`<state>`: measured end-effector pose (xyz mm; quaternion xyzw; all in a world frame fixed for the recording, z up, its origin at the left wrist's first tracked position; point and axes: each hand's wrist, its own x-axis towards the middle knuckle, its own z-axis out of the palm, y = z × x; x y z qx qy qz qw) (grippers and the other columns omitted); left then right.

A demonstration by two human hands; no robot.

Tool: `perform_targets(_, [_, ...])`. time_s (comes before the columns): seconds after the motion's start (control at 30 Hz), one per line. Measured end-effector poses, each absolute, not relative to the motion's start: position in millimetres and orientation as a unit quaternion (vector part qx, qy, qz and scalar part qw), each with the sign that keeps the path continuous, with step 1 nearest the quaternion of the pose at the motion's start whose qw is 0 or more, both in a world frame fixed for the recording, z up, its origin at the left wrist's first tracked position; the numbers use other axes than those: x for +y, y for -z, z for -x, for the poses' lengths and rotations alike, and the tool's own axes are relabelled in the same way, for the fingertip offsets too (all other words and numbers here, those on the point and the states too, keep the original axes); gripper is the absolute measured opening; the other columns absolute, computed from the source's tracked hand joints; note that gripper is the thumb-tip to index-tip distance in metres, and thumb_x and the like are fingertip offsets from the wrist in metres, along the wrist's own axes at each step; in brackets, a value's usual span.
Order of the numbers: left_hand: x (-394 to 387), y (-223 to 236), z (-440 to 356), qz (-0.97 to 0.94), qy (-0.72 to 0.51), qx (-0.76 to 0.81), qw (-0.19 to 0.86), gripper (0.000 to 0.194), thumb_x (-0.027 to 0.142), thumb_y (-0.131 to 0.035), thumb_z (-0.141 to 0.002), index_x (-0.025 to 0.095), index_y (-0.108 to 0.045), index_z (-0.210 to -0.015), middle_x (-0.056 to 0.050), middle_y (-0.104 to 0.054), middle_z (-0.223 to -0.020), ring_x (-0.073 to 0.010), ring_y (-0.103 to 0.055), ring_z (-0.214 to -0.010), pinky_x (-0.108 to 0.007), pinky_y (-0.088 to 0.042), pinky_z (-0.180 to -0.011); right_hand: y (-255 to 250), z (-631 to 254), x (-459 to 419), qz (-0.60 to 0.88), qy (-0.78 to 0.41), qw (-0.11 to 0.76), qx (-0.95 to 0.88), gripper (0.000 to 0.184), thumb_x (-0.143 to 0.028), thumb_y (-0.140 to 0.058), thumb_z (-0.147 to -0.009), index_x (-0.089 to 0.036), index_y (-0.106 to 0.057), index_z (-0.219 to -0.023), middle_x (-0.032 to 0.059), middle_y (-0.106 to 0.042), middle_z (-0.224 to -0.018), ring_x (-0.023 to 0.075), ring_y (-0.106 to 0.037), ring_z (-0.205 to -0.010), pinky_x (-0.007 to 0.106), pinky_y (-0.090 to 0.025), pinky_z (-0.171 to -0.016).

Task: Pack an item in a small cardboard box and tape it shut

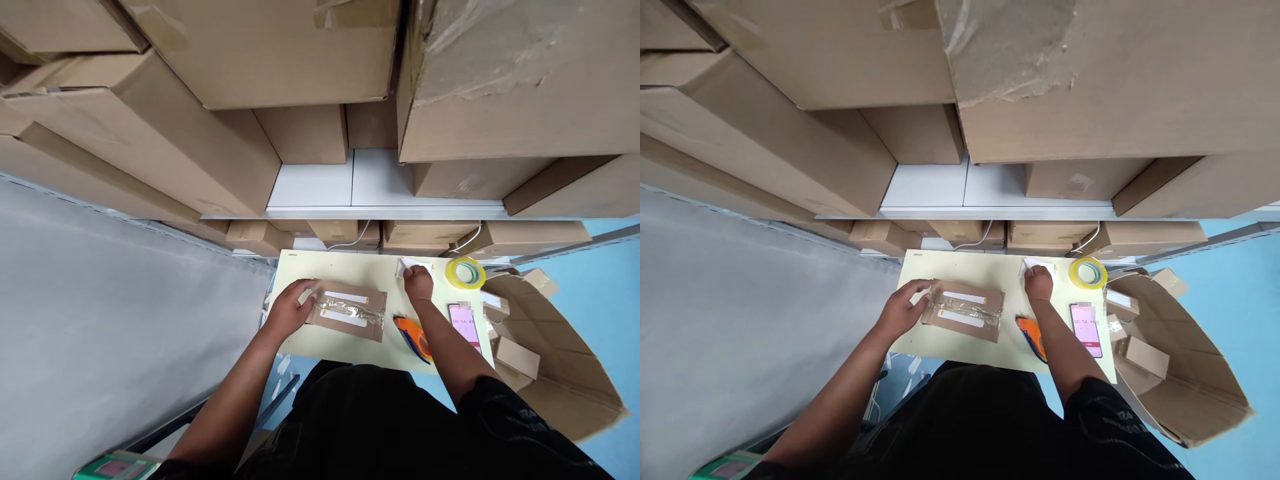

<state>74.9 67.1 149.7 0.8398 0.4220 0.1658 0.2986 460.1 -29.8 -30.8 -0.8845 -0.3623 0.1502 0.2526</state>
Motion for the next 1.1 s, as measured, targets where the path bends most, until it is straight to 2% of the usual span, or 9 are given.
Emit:
perform_targets(0.13, [72.7, -156.7, -97.5, -0.828, -0.167, 0.421, 0.332, 0.029, 0.037, -0.059, -0.1, 0.024, -0.07, -0.124, -0.006, -0.076, -0.125, -0.0224, -0.072, -0.115, -0.038, -0.056, -0.104, 26.9, -472.4, -38.5, 0.854, -0.242, 0.425, -0.176, 0.031, -0.052, -0.065, -0.08, -0.023, -0.061, -0.072, 0.0029, -0.065, -0.072, 0.02, -0.055, -0.067, 0.032, -0.044, -0.067])
perform_targets(0.23, [75.6, -164.1, -125.9, -0.803, -0.154, 0.427, 0.386, 0.033, 0.042, -0.062, -0.097, 0.024, -0.071, -0.123, -0.006, -0.077, -0.125, -0.0224, -0.073, -0.112, -0.036, -0.058, -0.1, 22.0, -484.5, -48.9, 0.83, -0.25, 0.487, -0.105, 0.038, -0.06, -0.067, -0.077, -0.024, -0.058, -0.071, -0.0007, -0.06, -0.067, 0.0186, -0.053, -0.064, 0.032, -0.045, -0.066])
perform_targets(0.4, [82.7, -168.5, -217.8, -0.789, -0.033, 0.403, 0.464, 0.033, 0.048, -0.06, -0.094, 0.022, -0.075, -0.108, -0.005, -0.08, -0.111, -0.0227, -0.075, -0.103, -0.033, -0.058, -0.091, 12.4, -488.7, -67.4, 0.839, -0.17, 0.466, -0.223, 0.033, -0.053, -0.065, -0.082, -0.024, -0.058, -0.067, 0.0033, -0.062, -0.072, 0.0204, -0.057, -0.071, 0.035, -0.046, -0.074])
perform_targets(0.5, [85.8, -153.9, -294.4, -0.823, 0.095, 0.376, 0.415, 0.042, 0.053, -0.052, -0.098, 0.02, -0.077, -0.093, -0.006, -0.08, -0.094, -0.0244, -0.074, -0.092, -0.033, -0.057, -0.082, 8.3, -476.6, -71.8, 0.828, -0.14, 0.451, -0.303, 0.033, -0.05, -0.06, -0.087, -0.024, -0.059, -0.067, 0.0068, -0.065, -0.078, 0.022, -0.059, -0.076, 0.036, -0.047, -0.078])
perform_targets(0.57, [85.5, -137.8, -342.1, -0.852, 0.183, 0.345, 0.349, 0.046, 0.049, -0.044, -0.102, 0.019, -0.077, -0.091, -0.009, -0.08, -0.093, -0.0248, -0.074, -0.09, -0.032, -0.056, -0.078, 5.7, -470.7, -73.8, 0.827, -0.14, 0.446, -0.314, 0.032, -0.05, -0.057, -0.089, -0.024, -0.06, -0.07, 0.0076, -0.066, -0.079, 0.0222, -0.058, -0.076, 0.035, -0.046, -0.076])
perform_targets(0.63, [83.3, -120.0, -380.2, -0.877, 0.225, 0.307, 0.293, 0.04, 0.039, -0.043, -0.102, 0.019, -0.078, -0.1, -0.01, -0.08, -0.103, -0.0254, -0.073, -0.096, -0.033, -0.055, -0.082, 3.2, -473.1, -78.3, 0.839, -0.154, 0.442, -0.278, 0.032, -0.051, -0.055, -0.09, -0.025, -0.059, -0.072, 0.0066, -0.067, -0.077, 0.0218, -0.057, -0.072, 0.034, -0.044, -0.072])
perform_targets(0.77, [74.2, -87.4, -424.5, -0.908, 0.242, 0.237, 0.248, 0.03, 0.026, -0.058, -0.092, 0.019, -0.077, -0.113, -0.014, -0.073, -0.128, -0.0313, -0.064, -0.124, -0.037, -0.052, -0.101, 1.9, -504.5, -99.0, 0.863, -0.187, 0.44, -0.166, 0.034, -0.056, -0.054, -0.09, -0.026, -0.056, -0.073, 0.0043, -0.067, -0.072, 0.0218, -0.055, -0.068, 0.033, -0.041, -0.067])
perform_targets(0.87, [63.7, -65.5, -443.8, -0.919, 0.258, 0.19, 0.23, 0.04, 0.021, -0.062, -0.089, 0.017, -0.073, -0.127, -0.017, -0.067, -0.137, -0.0345, -0.059, -0.132, -0.041, -0.049, -0.108, 5.8, -531.7, -118.1, 0.864, -0.22, 0.437, -0.121, 0.032, -0.057, -0.057, -0.086, -0.027, -0.057, -0.073, 0.0034, -0.068, -0.07, 0.0233, -0.059, -0.069, 0.032, -0.043, -0.068])
perform_targets(1.1, [47.8, -20.8, -474.0, -0.916, 0.288, 0.185, 0.208, 0.071, 0.024, -0.059, -0.092, 0.017, -0.044, -0.161, -0.021, -0.056, -0.151, -0.0365, -0.058, -0.134, -0.047, -0.049, -0.108, 10.9, -548.9, -140.5, 0.84, -0.289, 0.451, -0.086, 0.033, -0.057, -0.058, -0.083, -0.026, -0.059, -0.071, 0.002, -0.068, -0.064, 0.0239, -0.064, -0.067, 0.031, -0.045, -0.065])
